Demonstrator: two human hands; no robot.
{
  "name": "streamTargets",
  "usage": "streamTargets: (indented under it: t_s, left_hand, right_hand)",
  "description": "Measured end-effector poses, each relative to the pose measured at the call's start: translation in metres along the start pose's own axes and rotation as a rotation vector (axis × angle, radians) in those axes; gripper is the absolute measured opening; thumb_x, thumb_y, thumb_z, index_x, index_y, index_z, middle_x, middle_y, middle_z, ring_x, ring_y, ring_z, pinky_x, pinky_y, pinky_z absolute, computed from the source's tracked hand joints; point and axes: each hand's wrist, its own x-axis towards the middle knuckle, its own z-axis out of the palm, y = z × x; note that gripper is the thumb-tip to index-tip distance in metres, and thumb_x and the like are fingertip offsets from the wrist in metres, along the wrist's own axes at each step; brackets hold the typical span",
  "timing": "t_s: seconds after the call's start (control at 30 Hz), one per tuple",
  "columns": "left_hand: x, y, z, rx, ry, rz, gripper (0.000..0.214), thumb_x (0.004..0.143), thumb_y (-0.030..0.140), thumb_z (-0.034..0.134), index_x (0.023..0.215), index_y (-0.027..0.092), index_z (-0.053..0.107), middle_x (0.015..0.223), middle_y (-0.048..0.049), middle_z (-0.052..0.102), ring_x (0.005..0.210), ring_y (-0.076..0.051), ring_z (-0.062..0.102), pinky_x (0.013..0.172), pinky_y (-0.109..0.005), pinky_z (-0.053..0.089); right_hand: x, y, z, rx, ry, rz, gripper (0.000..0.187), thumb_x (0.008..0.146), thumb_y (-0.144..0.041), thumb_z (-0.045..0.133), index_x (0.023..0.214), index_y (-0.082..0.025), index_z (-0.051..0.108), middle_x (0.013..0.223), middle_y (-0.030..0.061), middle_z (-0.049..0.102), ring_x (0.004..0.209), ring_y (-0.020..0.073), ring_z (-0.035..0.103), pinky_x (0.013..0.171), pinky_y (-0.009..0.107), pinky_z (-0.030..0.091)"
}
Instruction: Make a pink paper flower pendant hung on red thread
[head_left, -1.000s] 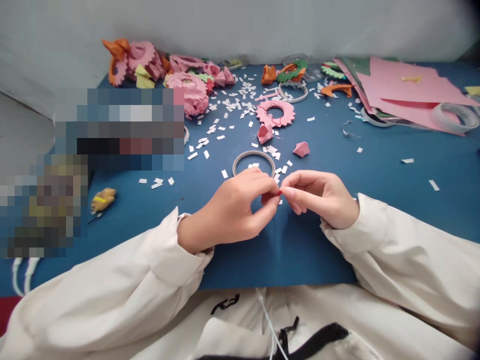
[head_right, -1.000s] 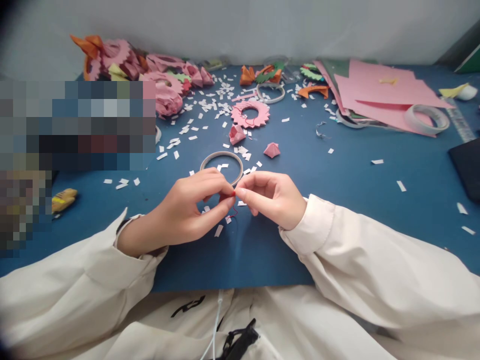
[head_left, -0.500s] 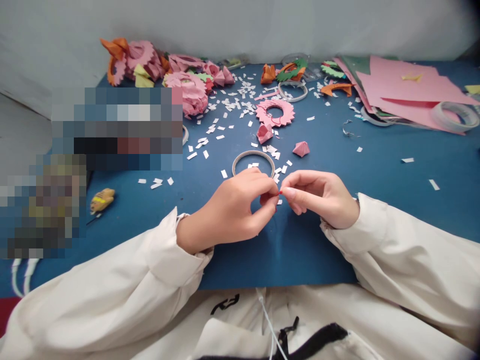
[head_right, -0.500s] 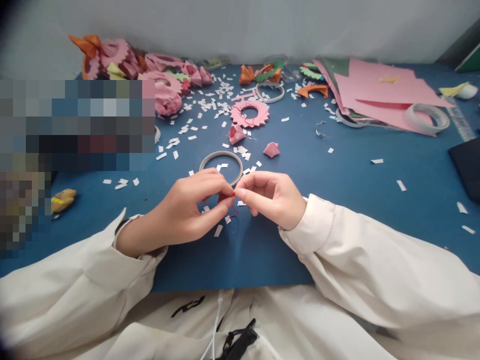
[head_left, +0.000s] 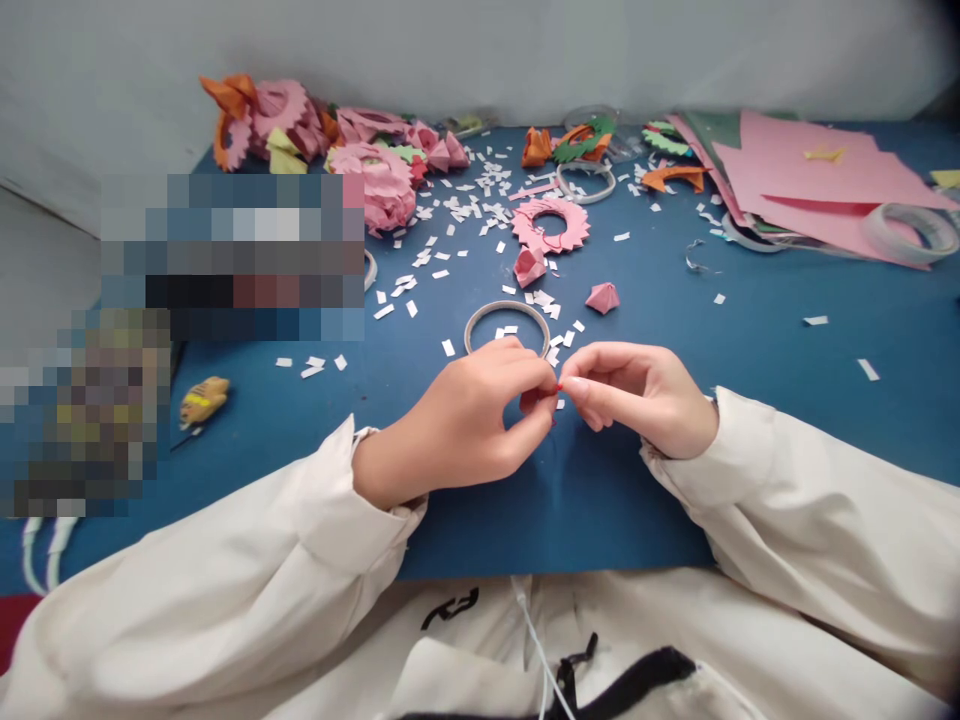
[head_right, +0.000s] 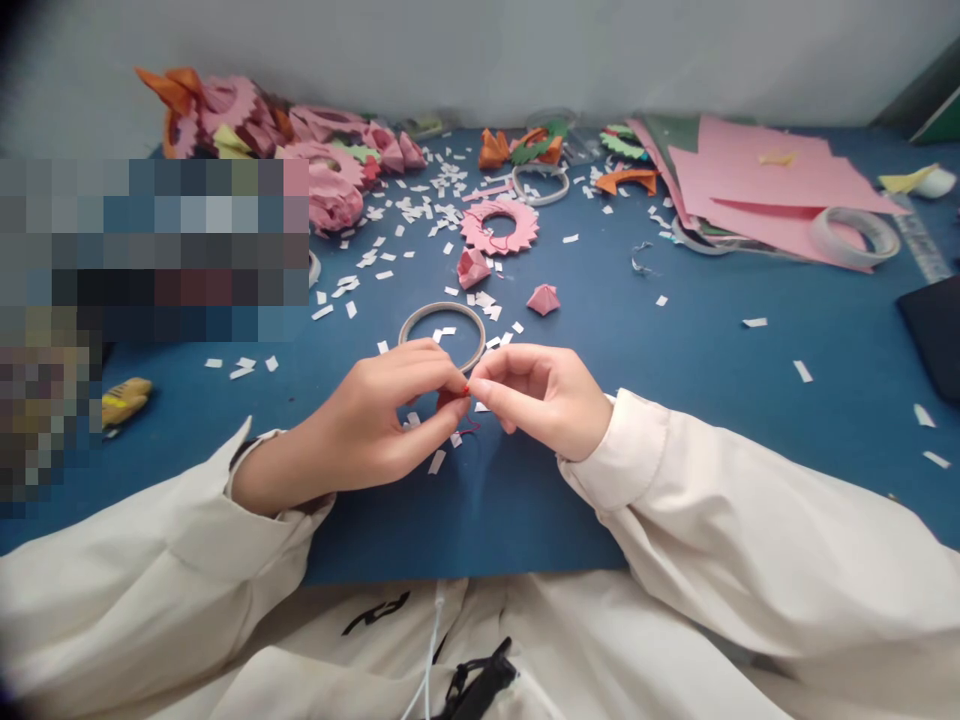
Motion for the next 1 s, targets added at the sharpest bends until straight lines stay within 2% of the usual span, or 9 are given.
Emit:
streamTargets:
  t_s: [0.23, 0.5, 0.7, 1.0]
  left_hand:
    - [0.0003, -0.0002, 0.001, 0.006, -0.011, -0.001, 0.009, 0.079, 0.011, 0.049, 0.075, 0.014, 0.057, 0.07, -0.0018, 0.056, 0.071, -0.013, 0.048, 0.067, -0.026, 0.04]
    - [0.0012, -0.0009, 0.0011, 0.027, -0.007, -0.005, 0.011, 0.08, 0.012, 0.049, 0.074, 0.015, 0.058, 0.068, -0.0016, 0.057, 0.07, -0.013, 0.048, 0.067, -0.025, 0.04]
    - [0.0025, -0.0027, 0.0002, 0.036, -0.009, -0.09, 0.014, 0.08, 0.014, 0.05, 0.071, 0.016, 0.061, 0.062, 0.001, 0.056, 0.059, -0.009, 0.048, 0.057, -0.022, 0.035]
    - [0.0003, -0.0011, -0.0003, 0.023, -0.034, -0.134, 0.008, 0.078, 0.016, 0.051, 0.077, 0.016, 0.059, 0.064, 0.0017, 0.056, 0.06, -0.009, 0.048, 0.056, -0.022, 0.035]
  right_hand:
    - [0.001, 0.0011, 0.0002, -0.002, -0.012, 0.001, 0.026, 0.076, -0.038, 0.066, 0.074, -0.013, 0.058, 0.053, -0.0036, 0.051, 0.045, 0.0054, 0.046, 0.044, 0.02, 0.036]
    - [0.0002, 0.0009, 0.0012, 0.01, -0.014, 0.015, 0.031, 0.073, -0.042, 0.068, 0.073, -0.012, 0.058, 0.052, -0.0037, 0.051, 0.045, 0.0056, 0.046, 0.043, 0.021, 0.036]
    - [0.0007, 0.0003, 0.0014, 0.018, -0.018, 0.022, 0.035, 0.071, -0.046, 0.068, 0.071, -0.013, 0.057, 0.051, -0.0039, 0.05, 0.044, 0.0055, 0.045, 0.042, 0.02, 0.036]
    - [0.0, -0.0003, 0.0021, -0.007, -0.006, 0.019, 0.033, 0.073, -0.045, 0.067, 0.072, -0.013, 0.057, 0.052, -0.0039, 0.049, 0.044, 0.0052, 0.045, 0.042, 0.02, 0.037]
